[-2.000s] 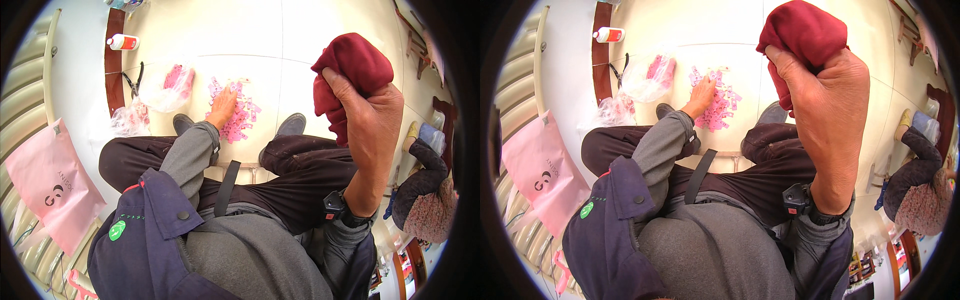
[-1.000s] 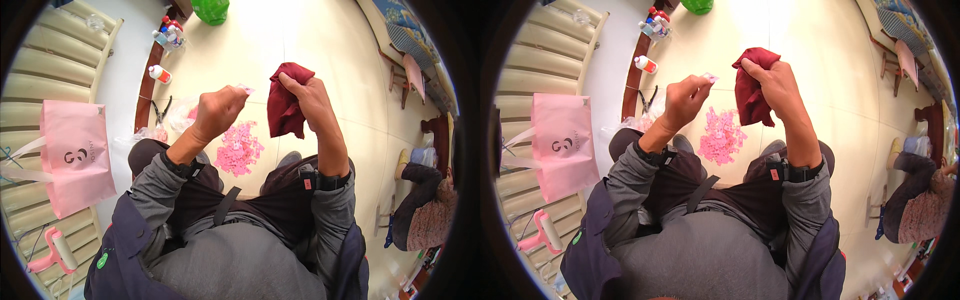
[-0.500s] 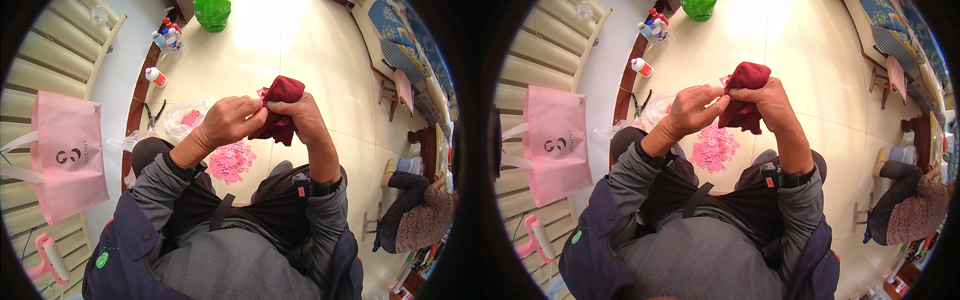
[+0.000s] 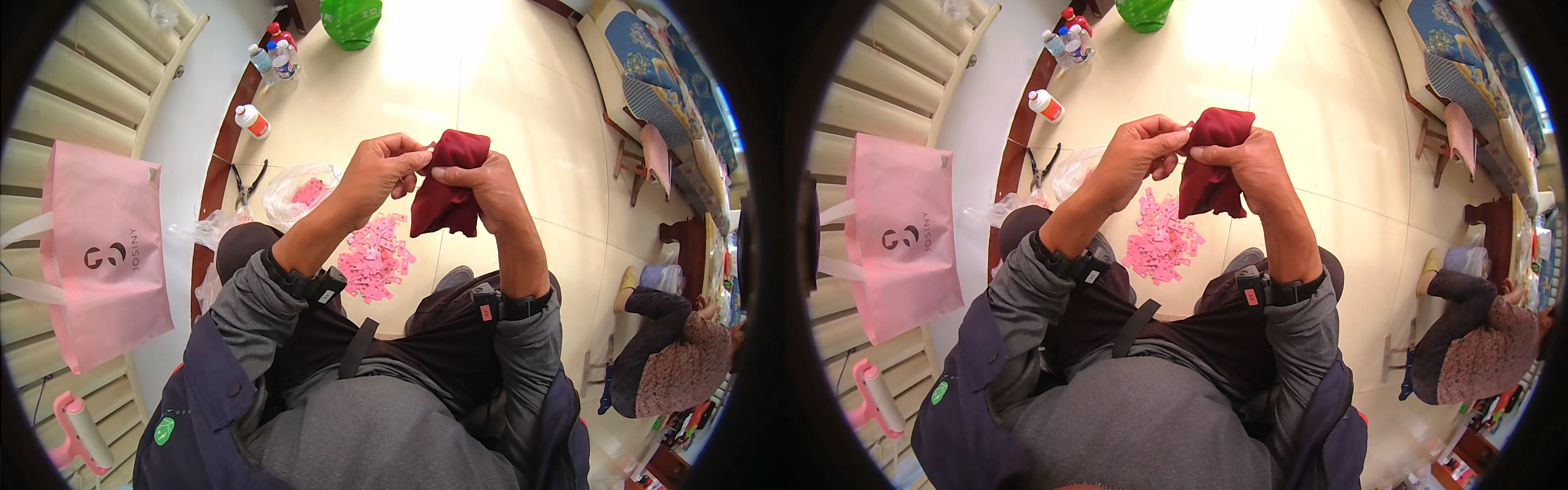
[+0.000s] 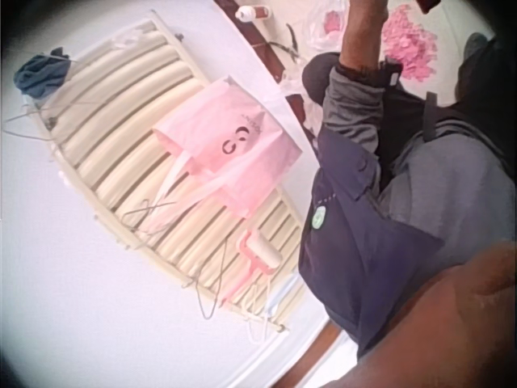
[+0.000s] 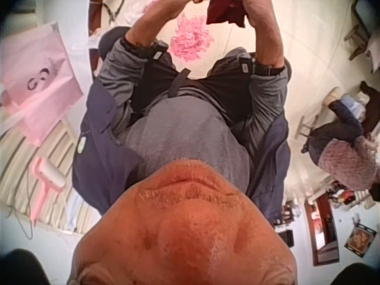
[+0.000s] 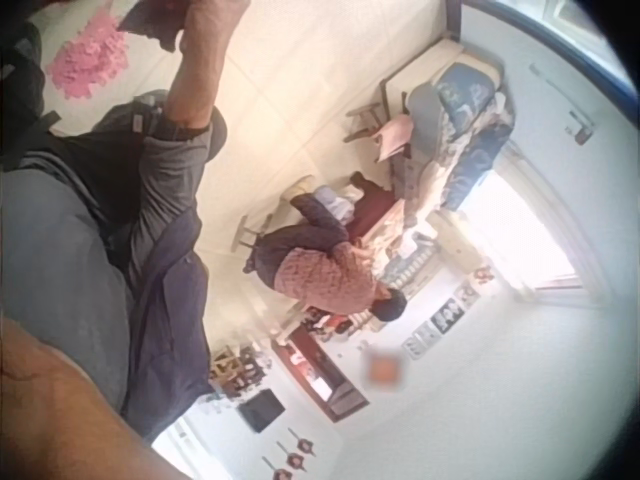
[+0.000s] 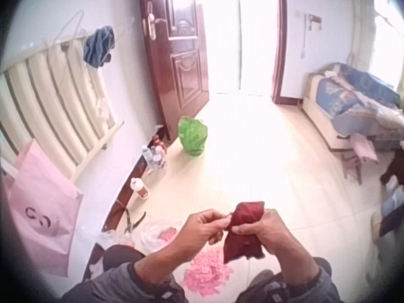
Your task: The person sits on the floor and repeatedly picks up small pink rectangular items from a pile. They fold each item and place it into a maroon fabric pouch held in their other hand. The person continues this process for the duration of the clip.
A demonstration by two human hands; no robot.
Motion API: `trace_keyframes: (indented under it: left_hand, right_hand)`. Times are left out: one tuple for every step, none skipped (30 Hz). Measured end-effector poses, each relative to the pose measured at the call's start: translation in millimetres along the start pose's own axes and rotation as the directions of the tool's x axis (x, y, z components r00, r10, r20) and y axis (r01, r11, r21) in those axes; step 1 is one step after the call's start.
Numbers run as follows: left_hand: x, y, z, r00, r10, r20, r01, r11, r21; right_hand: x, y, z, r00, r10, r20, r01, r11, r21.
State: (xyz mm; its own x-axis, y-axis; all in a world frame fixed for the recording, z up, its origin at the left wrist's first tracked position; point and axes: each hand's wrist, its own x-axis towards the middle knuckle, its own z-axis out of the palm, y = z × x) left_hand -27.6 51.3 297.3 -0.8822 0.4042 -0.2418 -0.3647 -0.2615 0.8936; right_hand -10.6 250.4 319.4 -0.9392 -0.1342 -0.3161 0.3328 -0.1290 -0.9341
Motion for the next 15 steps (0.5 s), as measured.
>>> trace_keyframes:
  left_hand:
    - [1.3, -0.5, 0.5, 1.000, 0.001, -0.011, -0.001, 1.000, 0.017]
    - [2.2, -0.5, 0.4, 1.000, 0.002, -0.022, -0.001, 0.999, 0.034]
    - [3.2, -0.1, -0.1, 0.999, -0.008, -0.035, 0.008, 1.000, 0.017]
    - [4.5, 0.6, -0.6, 0.999, -0.017, -0.047, 0.017, 1.000, 0.002]
    - [5.6, 1.1, -0.7, 0.998, -0.021, -0.058, 0.020, 1.000, -0.012]
    - [6.4, 1.2, -0.5, 0.998, -0.019, -0.052, 0.018, 1.000, -0.009]
    - [7.0, 1.1, -0.1, 0.999, -0.013, -0.046, 0.012, 1.000, -0.003]
    - [7.6, 0.7, 0.4, 0.999, -0.006, -0.040, 0.006, 1.000, 0.003]
    - [8.2, -0.3, 1.7, 0.999, 0.007, -0.041, -0.007, 1.000, 0.003]
    - [9.1, -2.0, 3.7, 0.999, 0.020, -0.041, -0.020, 1.000, 0.002]
    - [9.6, -3.6, 5.3, 0.999, 0.032, -0.042, -0.032, 0.999, 0.002]
    - [9.9, -4.9, 6.5, 0.998, 0.025, -0.050, -0.025, 1.000, 0.003]
    - [11.0, -5.9, 7.6, 0.998, 0.019, -0.057, -0.019, 1.000, 0.004]
    - [12.1, -6.6, 8.4, 0.998, 0.014, -0.063, -0.014, 1.000, 0.004]
    - [13.2, -6.6, 8.5, 0.997, 0.010, -0.074, -0.010, 1.000, -0.002]
  right_hand:
    - [0.7, 0.3, -0.1, 1.000, 0.002, -0.001, -0.002, 1.000, -0.010]
    - [1.1, 0.4, -0.7, 1.000, 0.010, 0.013, -0.010, 1.000, -0.022]
    - [1.3, 0.0, -2.1, 0.999, 0.027, 0.018, -0.027, 0.999, -0.033]
    - [1.6, -0.4, -3.5, 0.998, 0.049, 0.037, -0.047, 0.998, -0.046]
    - [1.8, -0.5, -4.7, 0.996, 0.071, 0.056, -0.067, 0.996, -0.060]
    - [2.0, -0.2, -5.3, 0.996, 0.076, 0.039, -0.074, 0.995, -0.062]
    - [2.2, 0.6, -5.1, 0.996, 0.082, 0.022, -0.081, 0.995, -0.063]
    - [2.5, 1.2, -4.9, 0.995, 0.096, 0.016, -0.094, 0.994, -0.057]
    - [3.0, 1.7, -4.5, 0.997, 0.078, 0.002, -0.078, 0.994, -0.083]
    - [3.5, 2.4, -3.8, 0.998, 0.069, -0.002, -0.069, 0.992, -0.103]
    - [3.8, 2.6, -3.6, 0.998, 0.069, 0.004, -0.068, 0.991, -0.117]
    - [3.9, 2.7, -3.4, 0.998, 0.064, 0.006, -0.063, 0.991, -0.117]
    - [3.9, 2.6, -3.5, 0.998, 0.066, 0.017, -0.064, 0.992, -0.112]
    - [3.6, 2.4, -4.1, 0.996, 0.086, 0.006, -0.085, 0.989, -0.119]
    - [3.0, 3.1, -3.6, 0.999, 0.038, 0.022, -0.036, 0.996, -0.084]
